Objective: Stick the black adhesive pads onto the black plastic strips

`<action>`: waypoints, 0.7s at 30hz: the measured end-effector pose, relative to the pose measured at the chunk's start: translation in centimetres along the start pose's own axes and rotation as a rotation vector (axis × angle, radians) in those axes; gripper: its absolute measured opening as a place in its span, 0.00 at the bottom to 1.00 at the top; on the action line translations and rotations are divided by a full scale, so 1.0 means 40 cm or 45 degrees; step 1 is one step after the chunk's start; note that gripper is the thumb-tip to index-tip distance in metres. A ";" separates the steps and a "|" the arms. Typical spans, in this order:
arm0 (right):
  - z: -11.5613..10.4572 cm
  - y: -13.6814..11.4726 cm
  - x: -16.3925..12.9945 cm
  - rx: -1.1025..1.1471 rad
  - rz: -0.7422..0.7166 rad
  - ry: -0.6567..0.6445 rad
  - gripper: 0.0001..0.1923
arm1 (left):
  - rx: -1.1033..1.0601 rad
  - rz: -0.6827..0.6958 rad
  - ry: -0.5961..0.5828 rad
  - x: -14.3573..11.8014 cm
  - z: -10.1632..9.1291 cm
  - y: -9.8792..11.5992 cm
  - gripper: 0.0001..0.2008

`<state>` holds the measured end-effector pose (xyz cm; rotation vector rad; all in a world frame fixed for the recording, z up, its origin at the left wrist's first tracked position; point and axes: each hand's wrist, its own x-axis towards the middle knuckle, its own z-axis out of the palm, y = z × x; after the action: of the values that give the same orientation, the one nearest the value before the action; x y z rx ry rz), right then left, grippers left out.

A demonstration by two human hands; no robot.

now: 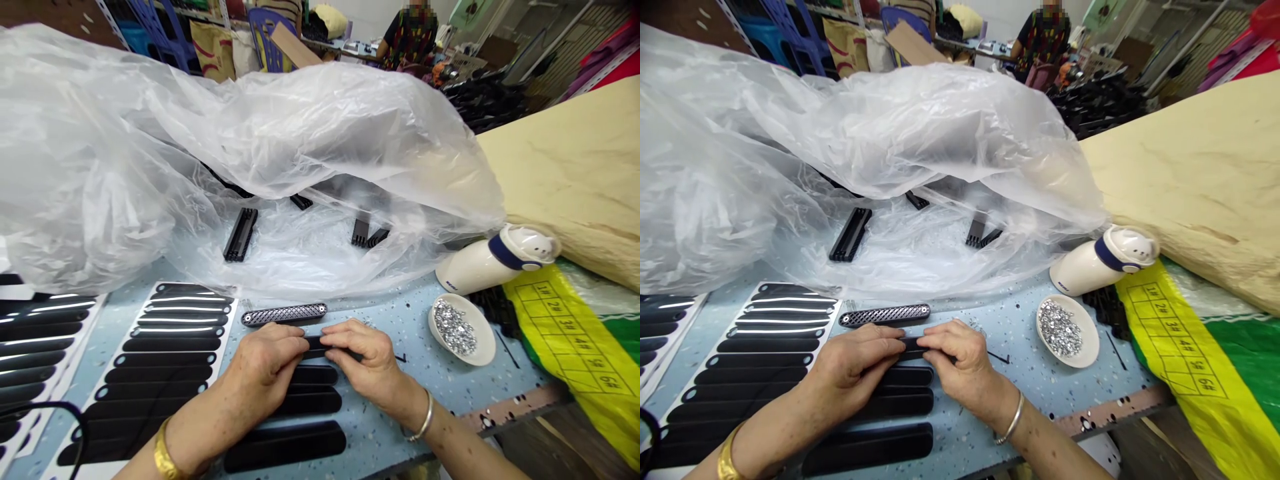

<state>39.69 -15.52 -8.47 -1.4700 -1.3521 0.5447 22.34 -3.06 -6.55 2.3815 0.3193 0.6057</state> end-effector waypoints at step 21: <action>0.171 -0.184 -0.109 -0.403 -0.700 -0.009 0.12 | 0.080 -0.305 0.526 -0.042 -0.244 0.099 0.08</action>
<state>29.39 -18.10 -5.89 -1.2543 -1.8195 -0.0201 16.30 -1.44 2.08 2.2160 0.7994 0.9809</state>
